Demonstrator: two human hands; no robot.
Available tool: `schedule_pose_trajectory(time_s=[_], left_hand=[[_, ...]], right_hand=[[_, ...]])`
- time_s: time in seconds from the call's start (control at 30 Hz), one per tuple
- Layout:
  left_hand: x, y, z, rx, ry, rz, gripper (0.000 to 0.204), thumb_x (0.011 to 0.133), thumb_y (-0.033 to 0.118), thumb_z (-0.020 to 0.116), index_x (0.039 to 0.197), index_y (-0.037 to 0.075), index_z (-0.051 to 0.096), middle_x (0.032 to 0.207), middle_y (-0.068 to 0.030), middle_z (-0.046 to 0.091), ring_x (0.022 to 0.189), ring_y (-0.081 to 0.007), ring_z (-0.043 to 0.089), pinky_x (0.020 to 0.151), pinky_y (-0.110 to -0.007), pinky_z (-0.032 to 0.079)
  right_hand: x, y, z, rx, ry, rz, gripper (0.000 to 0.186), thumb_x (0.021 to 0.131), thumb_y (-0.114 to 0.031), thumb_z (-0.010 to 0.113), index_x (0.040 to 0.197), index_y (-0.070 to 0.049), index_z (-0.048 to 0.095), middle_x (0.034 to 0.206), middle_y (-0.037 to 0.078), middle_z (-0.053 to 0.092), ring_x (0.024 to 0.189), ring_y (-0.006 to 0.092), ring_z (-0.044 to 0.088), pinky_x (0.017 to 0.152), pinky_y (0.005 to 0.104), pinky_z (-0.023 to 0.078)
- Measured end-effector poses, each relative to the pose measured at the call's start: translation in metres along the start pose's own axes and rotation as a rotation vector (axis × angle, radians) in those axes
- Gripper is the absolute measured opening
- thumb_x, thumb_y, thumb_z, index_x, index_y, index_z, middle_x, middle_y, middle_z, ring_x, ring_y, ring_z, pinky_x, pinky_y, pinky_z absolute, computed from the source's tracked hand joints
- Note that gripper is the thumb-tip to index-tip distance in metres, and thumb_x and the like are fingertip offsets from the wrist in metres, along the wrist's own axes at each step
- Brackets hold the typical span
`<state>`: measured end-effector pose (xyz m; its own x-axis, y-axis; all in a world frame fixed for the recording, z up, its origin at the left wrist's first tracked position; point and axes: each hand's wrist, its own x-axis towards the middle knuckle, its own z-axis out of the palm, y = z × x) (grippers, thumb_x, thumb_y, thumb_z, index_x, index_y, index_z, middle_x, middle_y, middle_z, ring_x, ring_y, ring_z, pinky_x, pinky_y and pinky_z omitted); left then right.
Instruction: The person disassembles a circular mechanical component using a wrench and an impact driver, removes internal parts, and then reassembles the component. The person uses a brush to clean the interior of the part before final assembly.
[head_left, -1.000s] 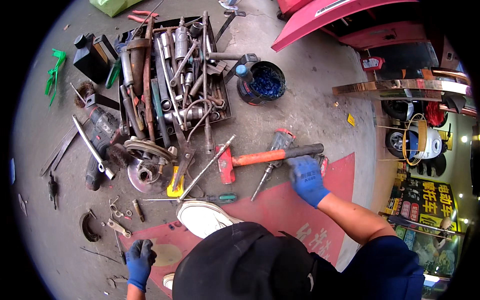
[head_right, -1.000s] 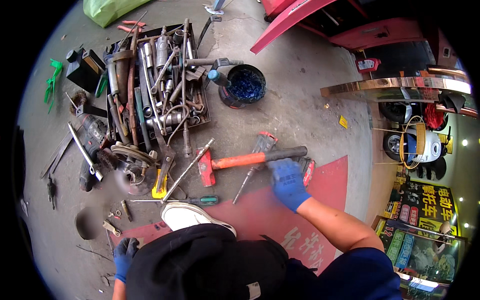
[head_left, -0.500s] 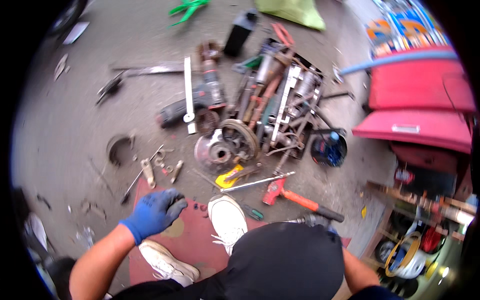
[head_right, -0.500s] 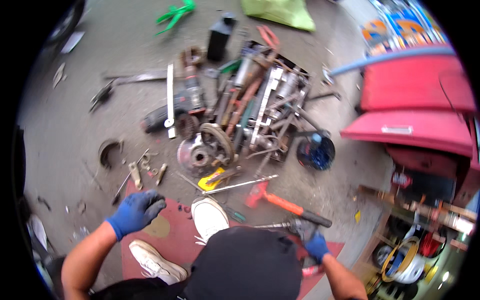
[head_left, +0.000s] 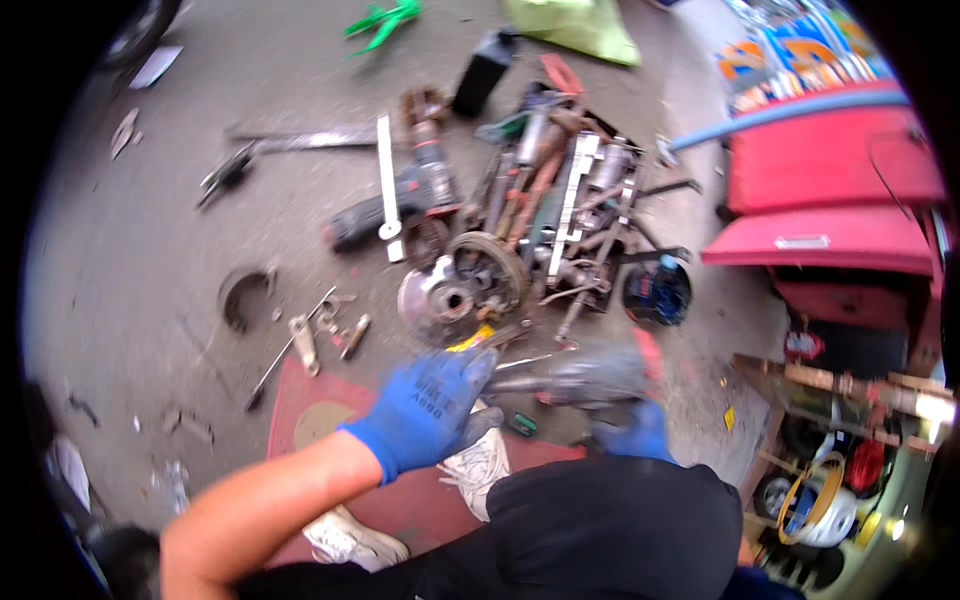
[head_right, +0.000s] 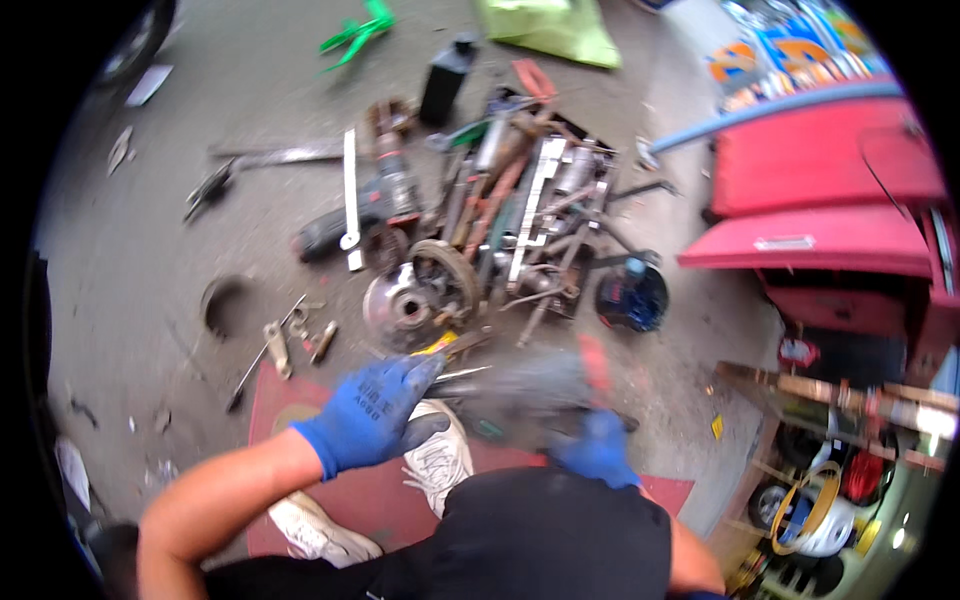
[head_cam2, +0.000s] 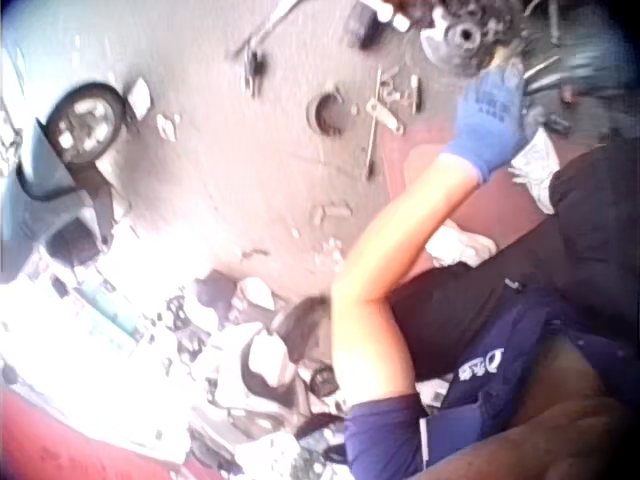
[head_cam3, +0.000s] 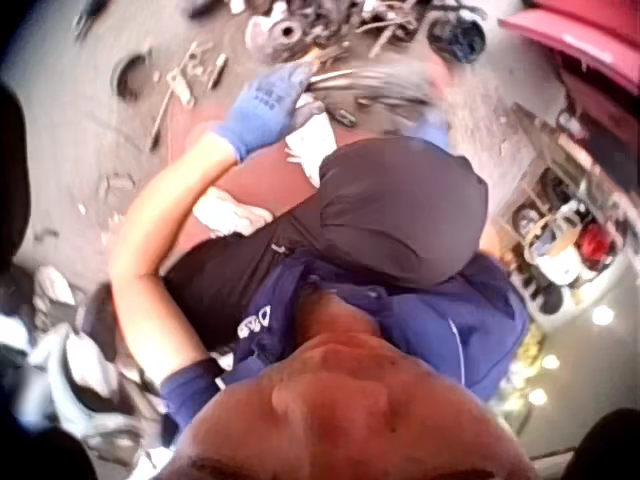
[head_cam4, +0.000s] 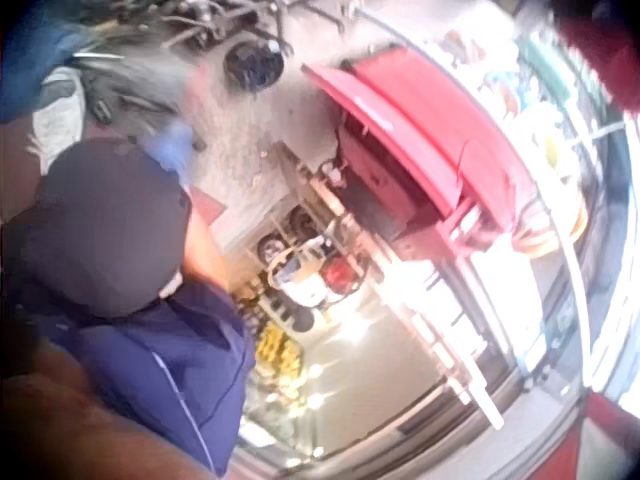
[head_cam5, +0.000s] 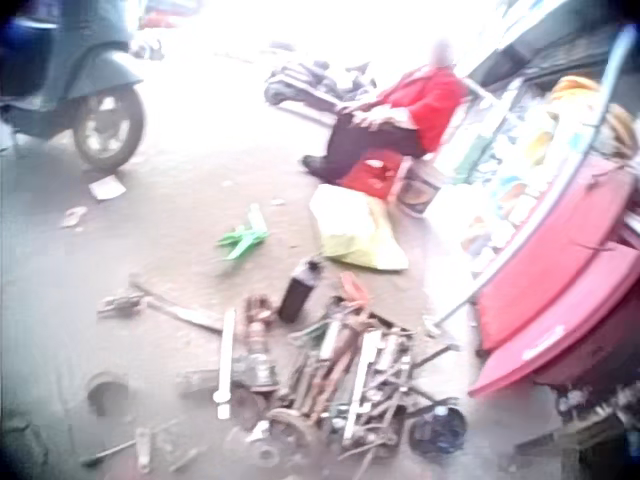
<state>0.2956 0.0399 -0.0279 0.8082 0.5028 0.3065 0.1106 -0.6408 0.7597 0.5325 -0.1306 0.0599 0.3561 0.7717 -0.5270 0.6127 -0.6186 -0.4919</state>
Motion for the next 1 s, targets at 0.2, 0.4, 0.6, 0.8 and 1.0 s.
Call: schedule_pose_trajectory(time_s=[0.2, 0.4, 0.6, 0.8, 1.0], left_hand=[[-0.025, 0.001, -0.004, -0.131, -0.261, -0.669, 0.057, 0.087, 0.029, 0.067, 0.132, 0.000, 0.049, 0.104, -0.0224, 0.067, 0.087, -0.0390, 0.067, 0.078, -0.045, 0.053], [-0.088, -0.037, 0.001, -0.203, -0.067, -0.994, 0.049, 0.089, 0.013, 0.064, 0.134, 0.002, 0.049, 0.112, -0.0234, 0.066, 0.097, -0.0325, 0.067, 0.085, -0.041, 0.052], [-0.072, -0.076, 0.024, 0.218, 0.007, -0.579, 0.053, 0.088, 0.017, 0.066, 0.135, 0.000, 0.048, 0.133, -0.0260, 0.053, 0.117, -0.0393, 0.054, 0.100, -0.044, 0.044], [-0.043, -0.057, -0.002, 0.094, -0.070, -0.585, 0.041, 0.087, 0.012, 0.068, 0.124, -0.001, 0.055, 0.120, -0.0244, 0.060, 0.110, -0.0370, 0.060, 0.096, -0.042, 0.047], [-0.027, -0.024, -0.003, -0.401, -0.137, -0.756, 0.022, 0.092, 0.010, 0.064, 0.110, -0.002, 0.061, 0.082, -0.0058, 0.065, 0.067, -0.0085, 0.056, 0.058, -0.027, 0.047]], right_hand=[[0.057, -0.026, 0.033, -0.212, -0.118, -0.236, 0.036, 0.077, -0.025, 0.074, 0.108, -0.009, 0.067, 0.099, 0.023, 0.063, 0.090, 0.0368, 0.064, 0.077, 0.0442, 0.053], [0.051, 0.029, 0.012, -0.116, 0.222, 0.059, 0.048, 0.070, -0.025, 0.080, 0.105, 0.003, 0.064, 0.091, 0.019, 0.069, 0.082, 0.0350, 0.069, 0.077, 0.0403, 0.055], [0.044, 0.040, -0.013, -0.058, 0.185, 0.135, 0.045, 0.071, -0.027, 0.081, 0.102, 0.002, 0.065, 0.095, 0.023, 0.069, 0.090, 0.0381, 0.068, 0.079, 0.0424, 0.054], [0.045, 0.030, -0.006, -0.008, -0.004, 0.085, 0.042, 0.078, -0.031, 0.077, 0.104, 0.001, 0.064, 0.092, 0.021, 0.069, 0.089, 0.0331, 0.069, 0.074, 0.0417, 0.054], [0.097, 0.006, -0.010, -0.174, -0.195, -0.564, 0.058, 0.077, -0.038, 0.078, 0.119, -0.001, 0.061, 0.108, 0.019, 0.067, 0.091, 0.0338, 0.068, 0.078, 0.0408, 0.054]])
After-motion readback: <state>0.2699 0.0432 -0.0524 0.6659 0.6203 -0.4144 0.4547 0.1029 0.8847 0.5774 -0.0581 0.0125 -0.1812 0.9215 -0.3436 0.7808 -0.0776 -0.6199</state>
